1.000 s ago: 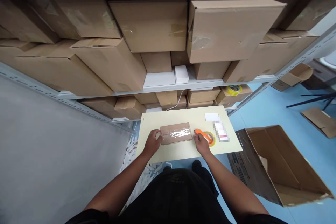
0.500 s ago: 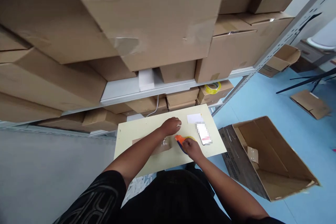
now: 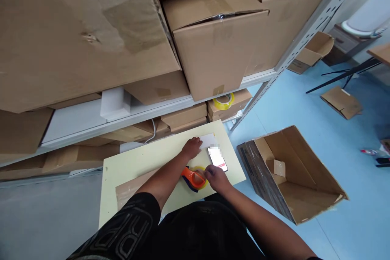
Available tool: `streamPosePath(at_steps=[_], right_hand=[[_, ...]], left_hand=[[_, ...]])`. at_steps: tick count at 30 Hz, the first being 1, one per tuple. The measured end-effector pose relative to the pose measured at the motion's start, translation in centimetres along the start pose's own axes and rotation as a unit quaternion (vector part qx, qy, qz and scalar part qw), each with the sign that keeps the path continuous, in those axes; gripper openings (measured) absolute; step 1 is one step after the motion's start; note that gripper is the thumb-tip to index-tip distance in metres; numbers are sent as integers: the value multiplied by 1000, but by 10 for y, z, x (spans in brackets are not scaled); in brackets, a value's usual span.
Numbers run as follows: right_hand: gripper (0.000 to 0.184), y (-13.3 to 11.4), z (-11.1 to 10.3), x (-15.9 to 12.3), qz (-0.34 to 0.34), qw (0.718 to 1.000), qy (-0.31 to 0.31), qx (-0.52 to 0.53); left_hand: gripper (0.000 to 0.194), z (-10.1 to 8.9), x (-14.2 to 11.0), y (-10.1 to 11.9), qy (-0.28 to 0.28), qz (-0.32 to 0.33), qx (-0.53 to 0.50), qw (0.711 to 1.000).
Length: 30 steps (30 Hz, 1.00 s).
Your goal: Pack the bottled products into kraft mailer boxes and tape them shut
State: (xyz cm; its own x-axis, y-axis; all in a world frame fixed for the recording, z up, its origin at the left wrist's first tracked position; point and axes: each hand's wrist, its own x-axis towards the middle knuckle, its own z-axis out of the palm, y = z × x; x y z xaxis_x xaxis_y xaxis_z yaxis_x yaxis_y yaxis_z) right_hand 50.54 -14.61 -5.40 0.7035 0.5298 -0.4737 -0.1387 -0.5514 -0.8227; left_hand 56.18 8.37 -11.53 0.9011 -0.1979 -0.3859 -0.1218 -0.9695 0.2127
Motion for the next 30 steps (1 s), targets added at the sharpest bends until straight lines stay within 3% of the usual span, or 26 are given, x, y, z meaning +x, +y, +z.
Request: streamPosePath(at_steps=[6, 14, 17, 20, 24, 26, 30], right_hand=[[20, 7, -3, 7, 9, 1000, -9, 1], [20, 7, -2, 16, 15, 1000, -11, 12], [22, 7, -10, 24, 0, 999, 14, -32], [22, 4, -25, 42, -62, 984, 94, -135], [45, -10, -41, 81, -156, 937, 178, -258], [49, -19, -45, 102, -154, 926, 186, -290], [23, -29, -51, 137, -103, 937, 177, -282]], left_hand=[[19, -1, 8, 0, -6, 15, -5, 1000], [21, -14, 5, 4, 7, 0, -20, 1000], [23, -24, -1, 3, 29, -1, -24, 999], [25, -39, -5, 3, 62, 15, -17, 998], [26, -59, -3, 8, 118, 51, -17, 992], [28, -67, 2, 13, 136, 69, -24, 988], [35, -69, 10, 25, 195, 72, -54, 977]])
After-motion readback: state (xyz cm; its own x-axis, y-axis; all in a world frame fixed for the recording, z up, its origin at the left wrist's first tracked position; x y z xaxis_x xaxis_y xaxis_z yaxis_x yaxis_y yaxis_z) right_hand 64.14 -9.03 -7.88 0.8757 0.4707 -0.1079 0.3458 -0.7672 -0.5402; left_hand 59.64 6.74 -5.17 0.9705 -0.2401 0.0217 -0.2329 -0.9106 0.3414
